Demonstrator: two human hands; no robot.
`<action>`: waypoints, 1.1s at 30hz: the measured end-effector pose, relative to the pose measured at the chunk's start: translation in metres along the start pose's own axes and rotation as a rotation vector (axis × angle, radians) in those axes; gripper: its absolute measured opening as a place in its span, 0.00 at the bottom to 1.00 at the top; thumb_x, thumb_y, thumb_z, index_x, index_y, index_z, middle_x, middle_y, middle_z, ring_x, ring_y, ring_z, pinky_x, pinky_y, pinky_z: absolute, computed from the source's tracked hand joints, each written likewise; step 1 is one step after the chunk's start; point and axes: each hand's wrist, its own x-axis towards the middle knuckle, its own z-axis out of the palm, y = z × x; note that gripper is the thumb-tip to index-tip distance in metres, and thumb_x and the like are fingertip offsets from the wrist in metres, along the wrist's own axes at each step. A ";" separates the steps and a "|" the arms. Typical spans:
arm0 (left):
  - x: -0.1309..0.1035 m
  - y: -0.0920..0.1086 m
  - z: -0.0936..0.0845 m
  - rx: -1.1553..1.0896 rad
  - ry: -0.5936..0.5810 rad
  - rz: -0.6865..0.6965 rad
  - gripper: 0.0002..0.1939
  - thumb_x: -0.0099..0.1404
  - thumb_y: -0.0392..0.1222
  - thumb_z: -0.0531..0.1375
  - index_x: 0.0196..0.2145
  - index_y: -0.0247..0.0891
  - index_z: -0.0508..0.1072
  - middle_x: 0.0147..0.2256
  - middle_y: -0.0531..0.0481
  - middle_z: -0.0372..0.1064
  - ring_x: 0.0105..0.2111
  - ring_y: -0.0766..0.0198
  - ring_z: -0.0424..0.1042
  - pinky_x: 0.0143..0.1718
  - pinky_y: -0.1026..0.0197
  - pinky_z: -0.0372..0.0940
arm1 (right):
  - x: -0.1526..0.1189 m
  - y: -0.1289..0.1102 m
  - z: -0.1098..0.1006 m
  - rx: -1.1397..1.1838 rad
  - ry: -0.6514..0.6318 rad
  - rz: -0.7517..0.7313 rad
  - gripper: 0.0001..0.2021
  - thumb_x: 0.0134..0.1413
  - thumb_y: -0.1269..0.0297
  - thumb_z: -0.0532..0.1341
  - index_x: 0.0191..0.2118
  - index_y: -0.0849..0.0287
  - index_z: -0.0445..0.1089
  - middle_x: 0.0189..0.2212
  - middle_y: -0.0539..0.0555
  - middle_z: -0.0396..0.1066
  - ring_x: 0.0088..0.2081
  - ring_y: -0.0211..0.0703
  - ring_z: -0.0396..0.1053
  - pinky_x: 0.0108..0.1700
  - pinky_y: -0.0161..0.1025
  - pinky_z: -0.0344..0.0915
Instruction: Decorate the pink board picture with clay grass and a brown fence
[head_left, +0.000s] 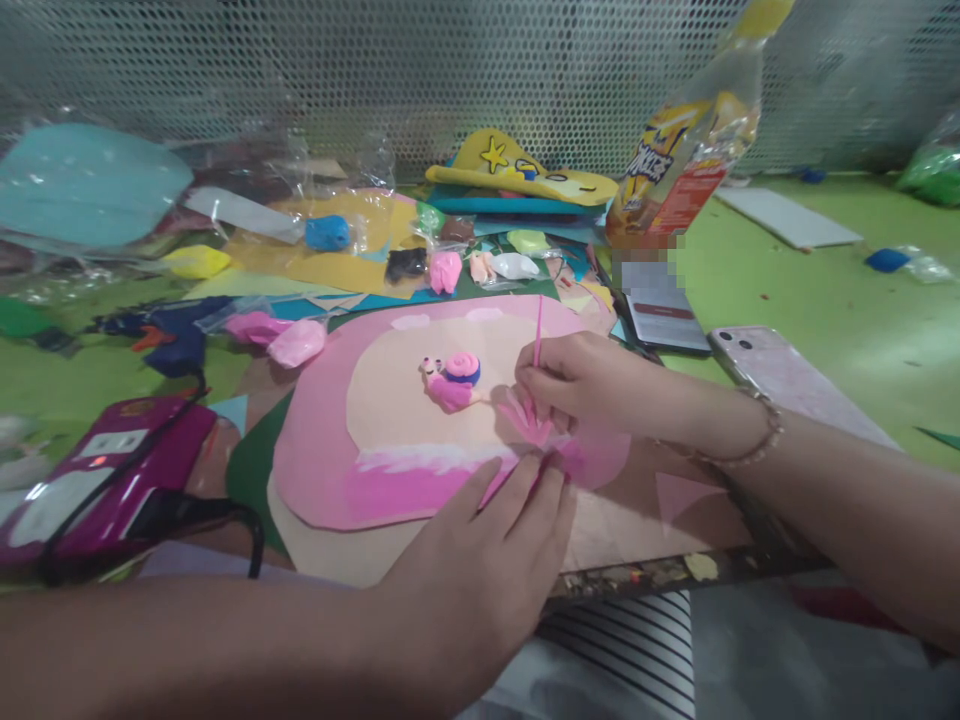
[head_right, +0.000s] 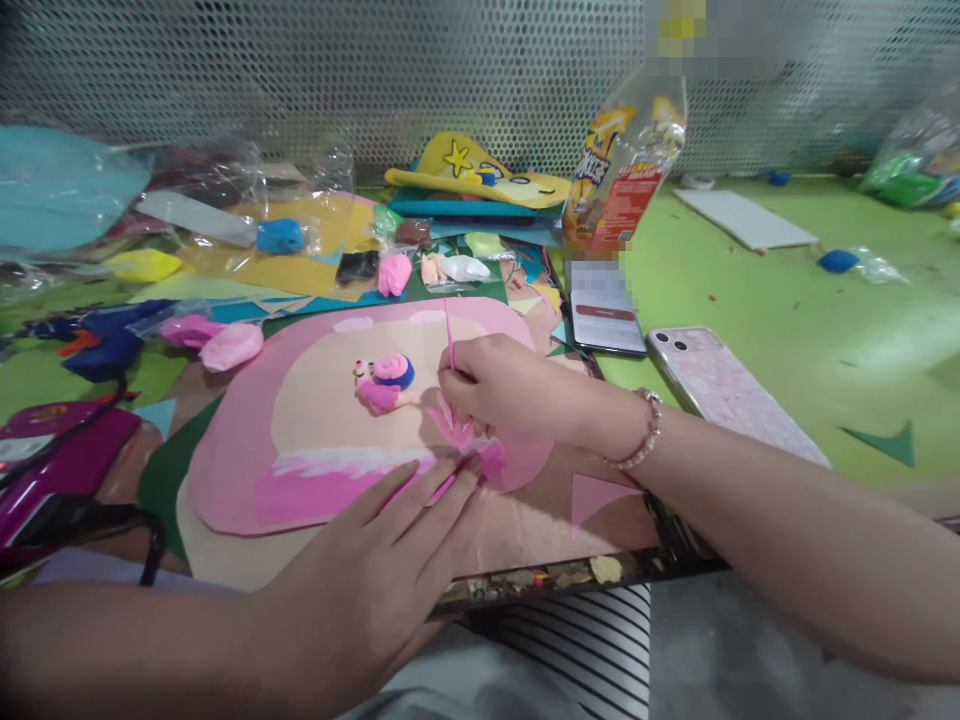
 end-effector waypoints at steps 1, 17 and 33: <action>0.000 0.000 0.000 0.000 0.003 0.006 0.26 0.66 0.43 0.48 0.58 0.26 0.58 0.59 0.37 0.57 0.57 0.49 0.56 0.55 0.50 0.50 | 0.000 0.000 0.000 0.008 -0.007 0.002 0.12 0.55 0.72 0.50 0.21 0.59 0.58 0.17 0.47 0.64 0.19 0.31 0.59 0.23 0.31 0.52; 0.001 0.000 0.001 -0.014 -0.021 0.011 0.26 0.67 0.43 0.47 0.59 0.26 0.57 0.59 0.37 0.57 0.58 0.49 0.55 0.55 0.49 0.51 | 0.000 0.002 0.002 -0.040 0.028 -0.013 0.12 0.55 0.73 0.49 0.22 0.59 0.59 0.17 0.47 0.65 0.18 0.30 0.58 0.22 0.31 0.50; -0.001 0.001 0.000 -0.018 -0.008 0.001 0.26 0.67 0.42 0.47 0.59 0.25 0.56 0.59 0.37 0.56 0.59 0.49 0.54 0.55 0.49 0.48 | 0.000 0.003 -0.003 -0.024 0.159 -0.065 0.13 0.55 0.75 0.50 0.20 0.60 0.59 0.15 0.46 0.61 0.19 0.30 0.56 0.22 0.31 0.49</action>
